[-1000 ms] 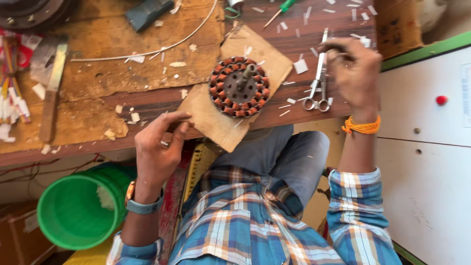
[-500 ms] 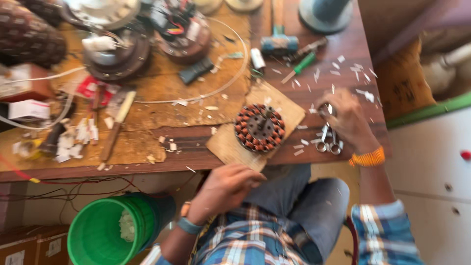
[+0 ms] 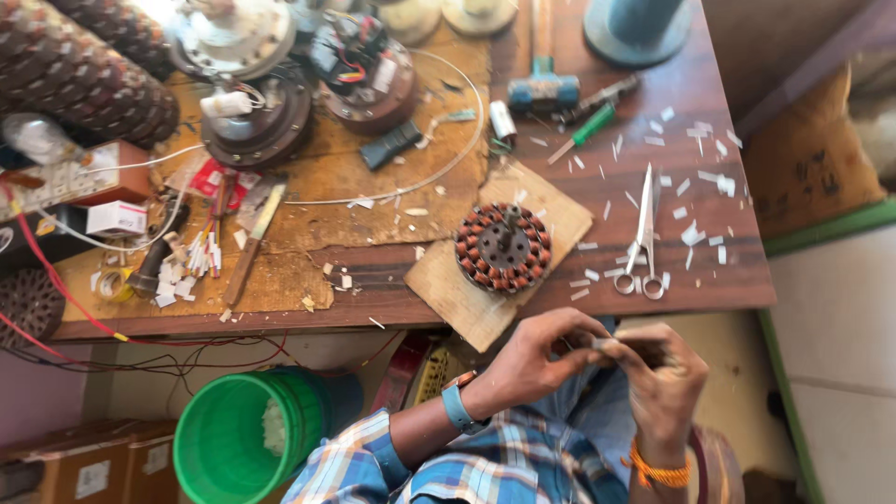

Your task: The person cuts small white insulating strips with scissors and inserts them into the slots of a motor stator. They use a screwdriver to adjust the copper windings and tuck the strips into place. The person also handles a white wire, cutting and preparing it for insertion.

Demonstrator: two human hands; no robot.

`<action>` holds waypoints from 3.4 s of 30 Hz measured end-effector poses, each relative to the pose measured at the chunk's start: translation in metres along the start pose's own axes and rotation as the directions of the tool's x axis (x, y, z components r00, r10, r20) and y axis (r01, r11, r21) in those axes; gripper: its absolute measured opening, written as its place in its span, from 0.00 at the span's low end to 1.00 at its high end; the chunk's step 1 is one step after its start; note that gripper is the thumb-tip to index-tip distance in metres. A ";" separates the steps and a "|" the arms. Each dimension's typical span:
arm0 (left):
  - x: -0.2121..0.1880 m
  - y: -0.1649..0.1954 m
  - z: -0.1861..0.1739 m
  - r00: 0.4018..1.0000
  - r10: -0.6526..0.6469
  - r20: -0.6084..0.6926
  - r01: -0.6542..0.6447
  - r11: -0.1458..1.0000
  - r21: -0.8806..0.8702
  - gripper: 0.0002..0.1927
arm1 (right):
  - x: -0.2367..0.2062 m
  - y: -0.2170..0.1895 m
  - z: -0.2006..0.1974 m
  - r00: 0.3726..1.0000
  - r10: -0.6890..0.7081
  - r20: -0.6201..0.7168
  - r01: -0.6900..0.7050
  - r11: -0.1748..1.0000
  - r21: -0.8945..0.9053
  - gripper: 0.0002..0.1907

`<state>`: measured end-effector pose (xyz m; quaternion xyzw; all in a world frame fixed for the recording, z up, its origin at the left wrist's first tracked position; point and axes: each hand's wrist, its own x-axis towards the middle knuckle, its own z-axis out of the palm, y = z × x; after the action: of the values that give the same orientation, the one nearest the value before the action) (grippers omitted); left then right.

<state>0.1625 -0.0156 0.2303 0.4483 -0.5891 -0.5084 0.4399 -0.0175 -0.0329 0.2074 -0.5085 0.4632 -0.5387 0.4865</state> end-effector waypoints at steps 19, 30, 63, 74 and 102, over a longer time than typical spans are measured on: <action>-0.018 -0.008 -0.124 0.896 0.350 -0.275 -0.052 0.697 0.715 0.06 | -0.050 0.049 -0.151 0.950 0.007 -0.313 -0.118 0.934 -0.336 0.11; -0.025 -0.040 -0.170 0.816 0.244 -0.523 0.228 0.697 0.680 0.05 | 0.094 0.009 -0.126 0.916 -0.394 0.076 0.348 0.686 -0.639 0.06; -0.018 -0.040 -0.193 0.807 0.185 -0.560 0.286 0.707 0.646 0.10 | 0.093 0.060 -0.117 0.945 -0.316 -0.088 0.274 0.908 -0.318 0.03; -0.053 -0.001 -0.090 0.972 0.201 -0.119 -0.093 0.801 0.591 0.17 | -0.046 0.154 -0.091 0.899 0.365 -0.243 -0.227 0.862 0.453 0.09; -0.069 -0.045 0.008 0.997 0.013 0.081 -0.026 0.987 0.161 0.07 | -0.098 0.086 -0.026 0.615 0.705 0.354 -0.780 0.478 0.404 0.04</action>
<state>0.1727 0.0494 0.1802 0.4563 -0.6499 -0.4721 0.3829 -0.0378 0.0562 0.1109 -0.1404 0.4374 -0.3410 0.8202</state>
